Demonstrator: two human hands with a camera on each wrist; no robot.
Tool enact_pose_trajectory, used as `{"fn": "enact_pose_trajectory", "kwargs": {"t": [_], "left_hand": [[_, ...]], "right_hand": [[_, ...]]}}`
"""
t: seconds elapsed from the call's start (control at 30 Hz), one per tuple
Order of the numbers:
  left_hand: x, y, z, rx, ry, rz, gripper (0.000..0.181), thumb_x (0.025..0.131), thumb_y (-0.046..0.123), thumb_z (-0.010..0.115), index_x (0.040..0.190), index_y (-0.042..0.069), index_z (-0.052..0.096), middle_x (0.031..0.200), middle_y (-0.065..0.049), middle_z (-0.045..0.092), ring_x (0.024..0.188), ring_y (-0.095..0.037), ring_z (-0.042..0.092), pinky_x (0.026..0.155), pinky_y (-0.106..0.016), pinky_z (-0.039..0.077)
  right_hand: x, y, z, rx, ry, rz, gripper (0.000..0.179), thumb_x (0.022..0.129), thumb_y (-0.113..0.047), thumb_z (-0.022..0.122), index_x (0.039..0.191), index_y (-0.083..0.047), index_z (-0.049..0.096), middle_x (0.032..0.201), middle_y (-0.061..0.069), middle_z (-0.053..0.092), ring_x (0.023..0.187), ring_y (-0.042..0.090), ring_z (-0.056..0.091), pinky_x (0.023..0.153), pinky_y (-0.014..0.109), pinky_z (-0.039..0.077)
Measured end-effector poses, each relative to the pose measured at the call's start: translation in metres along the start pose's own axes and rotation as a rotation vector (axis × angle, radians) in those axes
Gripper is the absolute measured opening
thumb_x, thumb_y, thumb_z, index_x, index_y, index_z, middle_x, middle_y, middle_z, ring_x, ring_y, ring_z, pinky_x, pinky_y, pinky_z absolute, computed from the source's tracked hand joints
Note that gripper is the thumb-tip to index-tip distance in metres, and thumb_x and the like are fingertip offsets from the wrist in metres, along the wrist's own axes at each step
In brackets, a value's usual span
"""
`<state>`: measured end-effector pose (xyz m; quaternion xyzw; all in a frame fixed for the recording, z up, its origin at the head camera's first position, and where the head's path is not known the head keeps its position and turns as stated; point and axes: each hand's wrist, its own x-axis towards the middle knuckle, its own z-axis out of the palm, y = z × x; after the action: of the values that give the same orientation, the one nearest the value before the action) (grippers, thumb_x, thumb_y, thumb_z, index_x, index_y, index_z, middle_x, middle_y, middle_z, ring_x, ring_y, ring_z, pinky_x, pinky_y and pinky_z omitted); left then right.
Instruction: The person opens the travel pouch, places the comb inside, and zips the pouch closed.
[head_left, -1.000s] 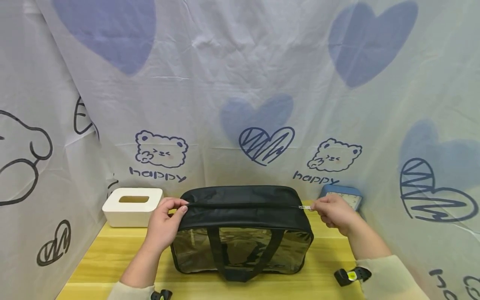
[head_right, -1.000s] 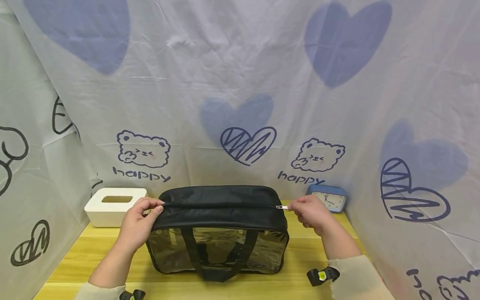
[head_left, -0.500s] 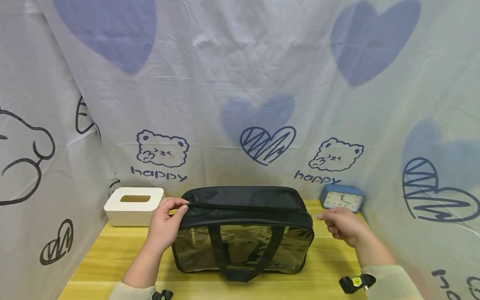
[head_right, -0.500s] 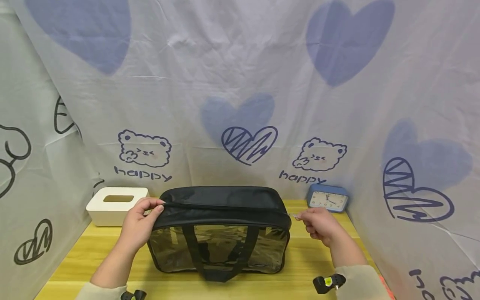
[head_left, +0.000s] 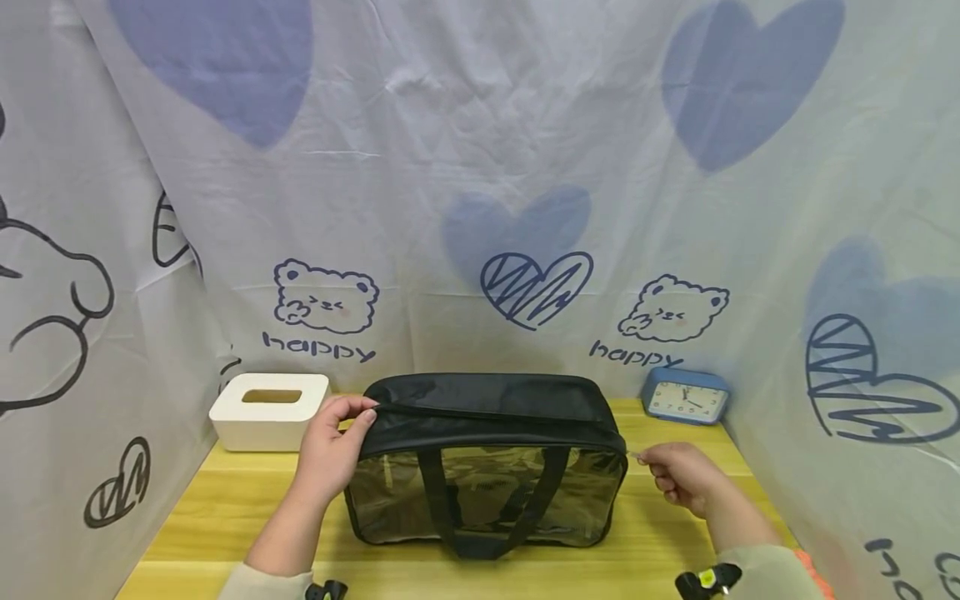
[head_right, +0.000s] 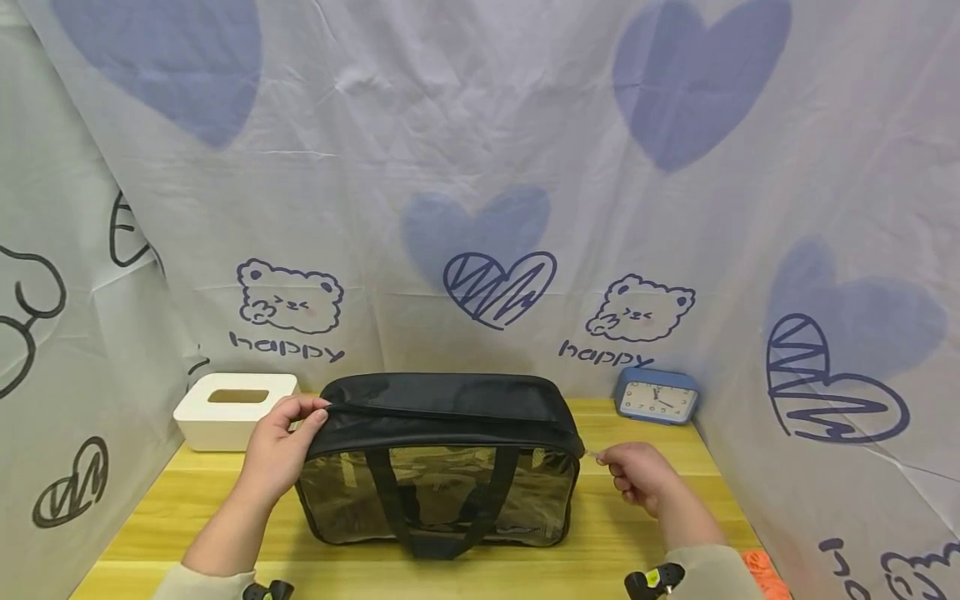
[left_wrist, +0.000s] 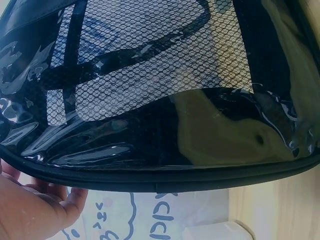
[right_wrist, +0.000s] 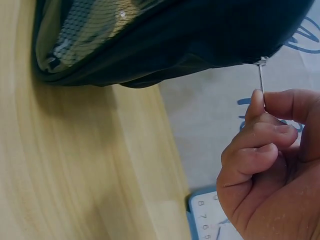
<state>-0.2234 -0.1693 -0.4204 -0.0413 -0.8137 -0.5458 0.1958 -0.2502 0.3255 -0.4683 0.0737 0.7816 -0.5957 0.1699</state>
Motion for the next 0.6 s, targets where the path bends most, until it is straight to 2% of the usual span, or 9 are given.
{"fn": "enact_pose_trajectory", "kwargs": {"t": [0.2, 0.47, 0.6], "left_hand": [[-0.001, 0.001, -0.001, 0.0, -0.001, 0.002, 0.011, 0.105, 0.006, 0.066, 0.107, 0.0, 0.076, 0.109, -0.011, 0.064, 0.101, -0.016, 0.056, 0.08, -0.025, 0.045], [-0.001, -0.002, 0.0, -0.009, 0.003, -0.008, 0.012, 0.105, 0.005, 0.066, 0.109, -0.001, 0.075, 0.112, -0.012, 0.065, 0.101, -0.015, 0.055, 0.082, -0.025, 0.046], [0.0, -0.004, 0.0, -0.002, -0.002, -0.006, 0.013, 0.105, 0.007, 0.066, 0.111, 0.0, 0.076, 0.114, -0.012, 0.065, 0.102, -0.015, 0.056, 0.083, -0.024, 0.046]], "right_hand": [[0.003, 0.006, 0.01, -0.003, 0.021, 0.027, 0.022, 0.1, -0.013, 0.056, 0.079, -0.014, 0.06, 0.063, -0.005, 0.038, 0.055, 0.01, 0.036, 0.05, 0.024, 0.035], [0.003, 0.01, 0.016, -0.003, 0.0, 0.018, 0.021, 0.102, -0.013, 0.052, 0.085, -0.012, 0.064, 0.065, -0.004, 0.039, 0.055, 0.011, 0.036, 0.051, 0.025, 0.035], [0.001, 0.01, 0.017, -0.013, 0.027, 0.018, 0.022, 0.103, -0.014, 0.053, 0.084, -0.012, 0.063, 0.065, -0.003, 0.039, 0.055, 0.012, 0.037, 0.05, 0.026, 0.036]]}}
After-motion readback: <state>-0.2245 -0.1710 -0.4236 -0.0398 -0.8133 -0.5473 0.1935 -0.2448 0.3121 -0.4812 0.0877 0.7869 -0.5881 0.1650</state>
